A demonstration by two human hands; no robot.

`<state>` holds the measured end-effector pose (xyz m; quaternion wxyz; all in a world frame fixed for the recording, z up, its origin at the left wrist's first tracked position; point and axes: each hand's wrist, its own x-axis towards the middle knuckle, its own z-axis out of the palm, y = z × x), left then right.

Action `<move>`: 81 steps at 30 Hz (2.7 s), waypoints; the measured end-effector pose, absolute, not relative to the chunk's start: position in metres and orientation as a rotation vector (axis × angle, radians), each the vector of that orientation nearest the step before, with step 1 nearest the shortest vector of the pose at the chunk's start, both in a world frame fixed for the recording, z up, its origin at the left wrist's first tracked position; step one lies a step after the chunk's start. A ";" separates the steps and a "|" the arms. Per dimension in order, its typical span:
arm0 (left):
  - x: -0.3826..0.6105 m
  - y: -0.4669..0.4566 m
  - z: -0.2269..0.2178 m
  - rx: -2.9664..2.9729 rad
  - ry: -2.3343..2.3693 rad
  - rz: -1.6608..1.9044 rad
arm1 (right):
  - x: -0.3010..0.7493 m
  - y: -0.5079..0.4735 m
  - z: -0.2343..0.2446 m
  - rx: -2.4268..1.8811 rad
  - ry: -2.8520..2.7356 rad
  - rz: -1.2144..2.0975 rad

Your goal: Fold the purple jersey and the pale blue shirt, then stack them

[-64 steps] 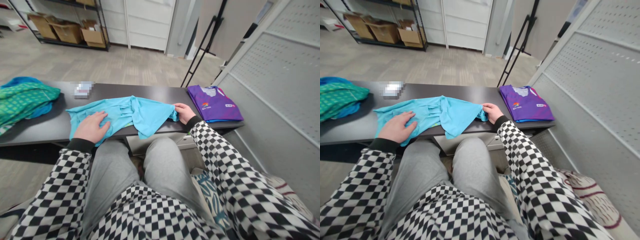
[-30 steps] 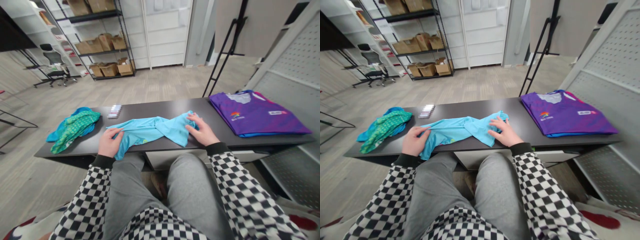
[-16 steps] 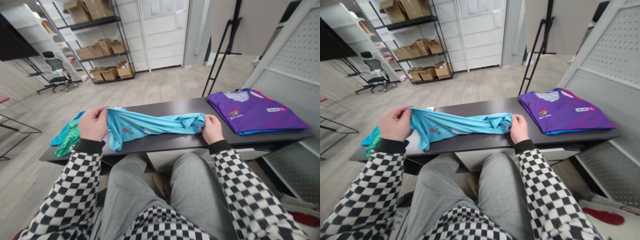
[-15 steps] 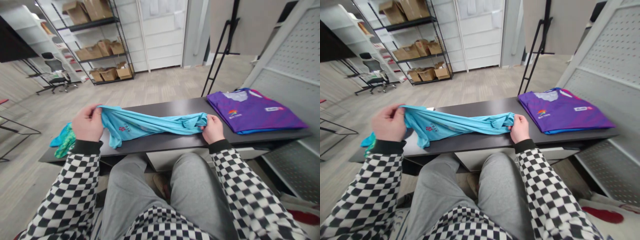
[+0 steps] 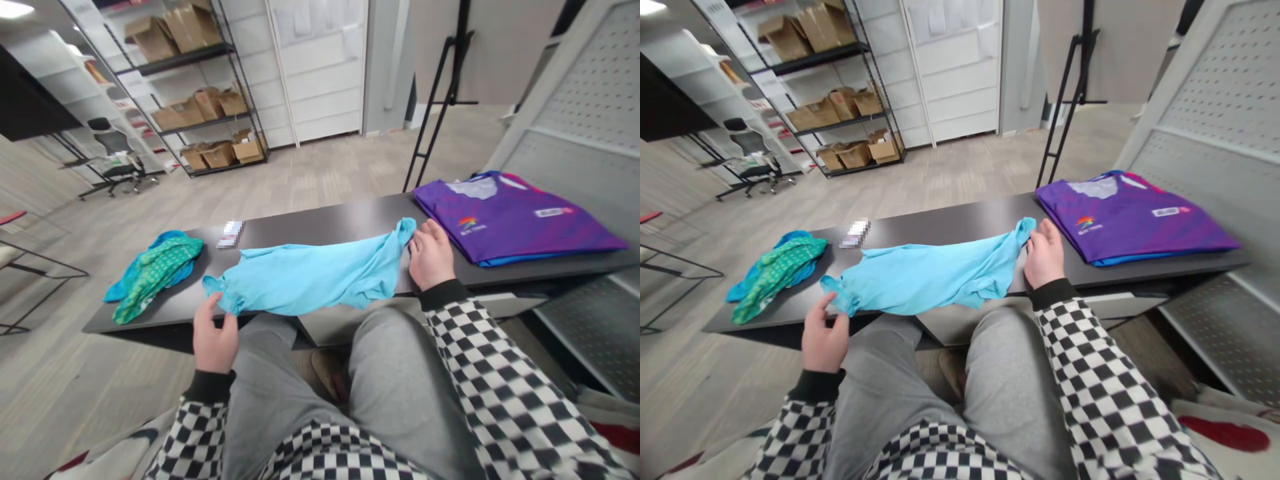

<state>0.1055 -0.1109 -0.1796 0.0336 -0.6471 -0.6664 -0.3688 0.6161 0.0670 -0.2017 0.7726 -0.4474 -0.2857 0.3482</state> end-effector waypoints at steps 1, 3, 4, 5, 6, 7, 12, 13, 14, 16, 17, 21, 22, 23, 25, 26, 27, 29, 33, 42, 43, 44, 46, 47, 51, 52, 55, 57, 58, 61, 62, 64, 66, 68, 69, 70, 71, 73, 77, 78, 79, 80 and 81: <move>0.121 -0.116 -0.179 -1.986 -2.015 -1.213 | 0.613 0.065 -0.201 -0.990 -0.671 0.711; 0.154 -0.119 -0.170 -2.122 -1.889 -1.320 | 0.605 0.058 -0.198 -1.048 -0.848 0.627; 0.169 -0.118 -0.164 -2.270 -1.821 -1.304 | 0.601 0.053 -0.195 -1.094 -0.976 0.591; 0.182 -0.115 -0.158 -2.396 -1.764 -1.271 | 0.597 0.049 -0.192 -1.150 -1.121 0.560; 0.191 -0.110 -0.153 -2.481 -1.721 -1.233 | 0.593 0.044 -0.188 -1.210 -1.272 0.529; 0.197 -0.104 -0.149 -2.524 -1.694 -1.199 | 0.589 0.040 -0.184 -1.265 -1.424 0.496; 0.156 -0.058 -0.146 -2.244 -1.857 -1.167 | 0.575 0.026 -0.168 -1.342 -2.003 0.364; 0.139 -0.049 -0.148 -2.133 -1.947 -1.153 | 0.574 0.022 -0.167 -1.345 -2.058 0.324; 0.121 -0.043 -0.150 -2.034 -2.037 -1.126 | 0.573 0.017 -0.167 -1.352 -2.091 0.280; 0.091 -0.035 -0.156 -1.921 -2.173 -1.054 | 0.573 0.003 -0.168 -1.377 -2.118 0.203; 0.082 -0.033 -0.160 -1.914 -2.206 -1.024 | 0.573 -0.006 -0.170 -1.385 -2.128 0.186; 0.084 -0.029 -0.175 -2.007 -2.223 -0.974 | 0.563 -0.050 -0.167 -1.314 -2.230 0.266; 0.092 -0.026 -0.177 -2.022 -2.236 -0.946 | 0.559 -0.061 -0.163 -1.270 -2.268 0.330; 0.102 -0.024 -0.179 -2.045 -2.244 -0.911 | 0.555 -0.071 -0.158 -1.223 -2.309 0.411; 0.128 -0.018 -0.181 -2.170 -2.194 -0.855 | 0.547 -0.085 -0.146 -1.147 -2.389 0.584; 0.142 -0.015 -0.181 -2.284 -2.122 -0.849 | 0.543 -0.088 -0.141 -1.141 -2.407 0.643; 0.158 -0.013 -0.180 -2.418 -2.025 -0.855 | 0.540 -0.087 -0.135 -1.165 -2.395 0.665; 0.189 -0.011 -0.179 -2.692 -1.802 -0.853 | 0.534 -0.075 -0.129 -1.262 -2.286 0.585; 0.237 -0.011 -0.175 -3.095 -1.474 -0.711 | 0.521 -0.033 -0.135 -1.362 -2.246 0.369; 0.154 0.002 -0.174 -2.756 -1.956 -0.678 | 0.547 -0.008 -0.156 -1.773 -2.397 0.402; 0.140 0.004 -0.175 -2.700 -2.012 -0.659 | 0.551 -0.007 -0.156 -1.797 -2.388 0.389; 0.126 0.006 -0.175 -2.661 -2.053 -0.647 | 0.556 -0.004 -0.155 -1.823 -2.380 0.381; 0.103 0.009 -0.177 -2.614 -2.108 -0.646 | 0.565 0.005 -0.153 -1.888 -2.356 0.379; 0.095 0.010 -0.177 -2.599 -2.127 -0.662 | 0.570 0.010 -0.152 -1.918 -2.342 0.387; 0.080 0.012 -0.176 -2.444 -2.261 -0.681 | 0.589 0.028 -0.146 -1.916 -2.342 0.501; 0.083 0.012 -0.174 -2.355 -2.300 -0.666 | 0.593 0.031 -0.146 -1.895 -2.354 0.529; 0.121 0.013 -0.165 -2.131 -2.217 -0.714 | 0.594 0.031 -0.145 -1.888 -2.374 0.519; 0.166 0.015 -0.157 -2.248 -2.002 -0.800 | 0.589 0.028 -0.146 -1.901 -2.378 0.454; 0.191 0.016 -0.154 -2.405 -1.886 -0.814 | 0.587 0.026 -0.146 -1.902 -2.378 0.423; 0.259 0.023 -0.149 -2.875 -1.705 -0.601 | 0.585 0.021 -0.149 -1.863 -2.363 0.384; 0.275 0.024 -0.149 -2.938 -1.720 -0.479 | 0.588 0.020 -0.150 -1.836 -2.346 0.395; 0.291 0.024 -0.150 -2.943 -1.794 -0.276 | 0.598 0.020 -0.154 -1.765 -2.284 0.448; 0.291 0.020 -0.152 -2.920 -1.838 -0.188 | 0.613 0.021 -0.158 -1.667 -2.197 0.530; 0.281 0.011 -0.154 -2.894 -1.863 -0.176 | 0.627 0.022 -0.161 -1.542 -2.114 0.604; 0.274 0.007 -0.154 -2.869 -1.867 -0.188 | 0.632 0.023 -0.162 -1.484 -2.086 0.633; 0.268 0.003 -0.153 -2.837 -1.867 -0.212 | 0.636 0.024 -0.162 -1.441 -2.069 0.659; 0.262 0.000 -0.152 -2.804 -1.864 -0.240 | 0.639 0.024 -0.163 -1.418 -2.061 0.680; 0.252 0.000 -0.147 -2.739 -1.871 -0.287 | 0.639 0.026 -0.164 -1.433 -2.068 0.714; 0.237 0.018 -0.133 -2.527 -2.078 -0.217 | 0.633 0.024 -0.167 -1.464 -2.060 0.710; 0.232 0.024 -0.130 -2.493 -2.136 -0.183 | 0.632 0.023 -0.167 -1.449 -2.049 0.696; 0.228 0.028 -0.127 -2.490 -2.183 -0.155 | 0.631 0.021 -0.168 -1.431 -2.040 0.678; 0.224 0.031 -0.125 -2.520 -2.212 -0.135 | 0.630 0.020 -0.169 -1.416 -2.035 0.654; 0.220 0.032 -0.123 -2.570 -2.219 -0.122 | 0.628 0.018 -0.170 -1.406 -2.036 0.623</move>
